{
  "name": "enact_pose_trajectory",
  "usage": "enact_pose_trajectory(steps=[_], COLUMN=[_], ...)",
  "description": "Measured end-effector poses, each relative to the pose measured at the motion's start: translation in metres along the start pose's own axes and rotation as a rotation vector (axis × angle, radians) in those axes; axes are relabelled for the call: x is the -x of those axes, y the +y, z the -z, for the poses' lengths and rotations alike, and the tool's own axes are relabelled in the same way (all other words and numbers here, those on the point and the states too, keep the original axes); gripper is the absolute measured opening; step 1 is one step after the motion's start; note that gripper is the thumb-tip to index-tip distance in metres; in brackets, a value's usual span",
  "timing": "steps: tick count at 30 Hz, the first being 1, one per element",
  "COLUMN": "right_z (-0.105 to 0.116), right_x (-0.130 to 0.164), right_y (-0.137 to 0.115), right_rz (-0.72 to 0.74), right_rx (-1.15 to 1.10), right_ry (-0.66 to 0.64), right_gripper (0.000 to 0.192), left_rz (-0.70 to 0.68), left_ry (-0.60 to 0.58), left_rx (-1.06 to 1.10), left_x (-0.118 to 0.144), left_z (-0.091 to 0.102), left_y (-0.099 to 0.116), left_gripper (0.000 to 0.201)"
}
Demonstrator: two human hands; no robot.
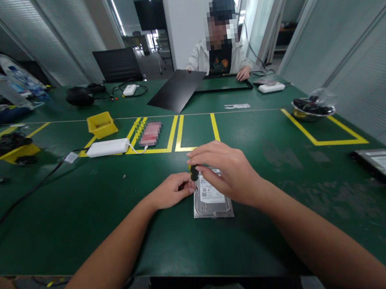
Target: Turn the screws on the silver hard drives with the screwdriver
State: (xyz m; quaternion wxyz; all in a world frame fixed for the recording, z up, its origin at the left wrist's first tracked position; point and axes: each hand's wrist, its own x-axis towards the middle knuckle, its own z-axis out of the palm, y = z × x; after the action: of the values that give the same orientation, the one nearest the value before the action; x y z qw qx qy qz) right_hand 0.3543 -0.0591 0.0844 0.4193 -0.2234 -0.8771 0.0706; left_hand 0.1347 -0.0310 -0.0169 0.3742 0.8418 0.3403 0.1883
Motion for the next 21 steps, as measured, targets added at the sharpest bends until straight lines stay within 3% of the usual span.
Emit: enact_pose_trajectory(steps=[11, 21], right_z=[-0.0005, 0.0007], right_x=[0.0000, 0.0013], right_y=[0.0014, 0.0016], right_rz=[-0.021, -0.037], right_rx=[-0.005, -0.018], right_ry=[0.019, -0.019], right_gripper=[0.011, 0.019], left_rz=[-0.012, 0.006], left_ry=[-0.004, -0.011], left_rx=[-0.003, 0.008], left_x=[0.0004, 0.0002], left_z=[0.0001, 0.0008], left_y=[-0.0005, 0.0014], left_gripper=[0.012, 0.011])
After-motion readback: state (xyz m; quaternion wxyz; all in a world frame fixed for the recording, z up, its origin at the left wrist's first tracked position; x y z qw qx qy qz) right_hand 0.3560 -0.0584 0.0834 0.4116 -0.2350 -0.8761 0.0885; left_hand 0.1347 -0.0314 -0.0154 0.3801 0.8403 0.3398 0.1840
